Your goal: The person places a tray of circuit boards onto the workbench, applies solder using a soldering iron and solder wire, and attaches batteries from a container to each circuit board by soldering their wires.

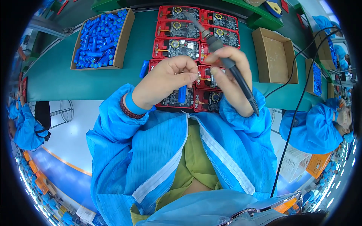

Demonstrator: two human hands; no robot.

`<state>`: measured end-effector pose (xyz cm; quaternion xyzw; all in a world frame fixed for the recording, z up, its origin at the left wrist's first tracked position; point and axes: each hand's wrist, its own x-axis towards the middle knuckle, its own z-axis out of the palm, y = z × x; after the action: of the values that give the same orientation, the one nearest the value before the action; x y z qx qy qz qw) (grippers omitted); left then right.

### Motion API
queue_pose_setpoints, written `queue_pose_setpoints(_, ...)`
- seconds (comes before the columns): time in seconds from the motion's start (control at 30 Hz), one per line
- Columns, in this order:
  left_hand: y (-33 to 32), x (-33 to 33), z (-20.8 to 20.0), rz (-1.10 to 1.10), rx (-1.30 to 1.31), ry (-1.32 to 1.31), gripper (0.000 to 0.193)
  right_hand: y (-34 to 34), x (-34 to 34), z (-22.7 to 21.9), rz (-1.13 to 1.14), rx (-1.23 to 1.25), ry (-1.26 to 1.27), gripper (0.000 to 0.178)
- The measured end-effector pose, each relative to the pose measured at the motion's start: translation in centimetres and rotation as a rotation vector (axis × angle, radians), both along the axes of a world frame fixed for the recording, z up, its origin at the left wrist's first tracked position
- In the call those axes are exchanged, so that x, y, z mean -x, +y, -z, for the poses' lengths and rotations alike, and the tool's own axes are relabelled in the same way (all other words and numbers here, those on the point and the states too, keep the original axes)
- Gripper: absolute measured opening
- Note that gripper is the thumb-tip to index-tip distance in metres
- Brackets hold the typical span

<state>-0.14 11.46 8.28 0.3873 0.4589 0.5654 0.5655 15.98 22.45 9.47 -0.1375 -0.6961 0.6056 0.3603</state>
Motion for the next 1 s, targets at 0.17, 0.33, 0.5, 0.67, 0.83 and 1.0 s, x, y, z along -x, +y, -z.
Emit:
queue_pose_setpoints(0.17, 0.6, -1.0, -0.8, -0.175, -0.069, 0.517, 0.008, 1.1, 0.7, 0.4, 0.078, -0.691, -0.044, 0.039)
queue_pose_setpoints(0.33, 1.0, -1.4, -1.5, -0.257, -0.173, 0.729, 0.005, 1.1, 0.8, 0.9, 0.085, -0.667, 0.019, 0.036)
queue_pose_setpoints(0.5, 1.5, -1.9, -1.7, -0.311, -0.246, 0.795, 0.005, 1.7, 0.5, 1.1, 0.139, -0.836, 0.020, 0.040)
queue_pose_setpoints(0.67, 1.7, -2.4, -1.6, -0.358, -0.285, 0.808, 0.006, 1.6, 0.5, 1.6, 0.161, -0.794, 0.040, 0.045)
queue_pose_setpoints(0.83, 2.2, -2.0, -1.3, -0.318, -0.340, 0.860, 0.007, 2.0, 0.1, 1.7, 0.113, -0.754, 0.029, 0.047)
queue_pose_setpoints(1.0, 1.8, 1.2, -0.5, -0.505, -0.200, 0.591, 0.001, 4.3, -3.1, 0.7, 0.324, -0.786, -0.093, 0.039)
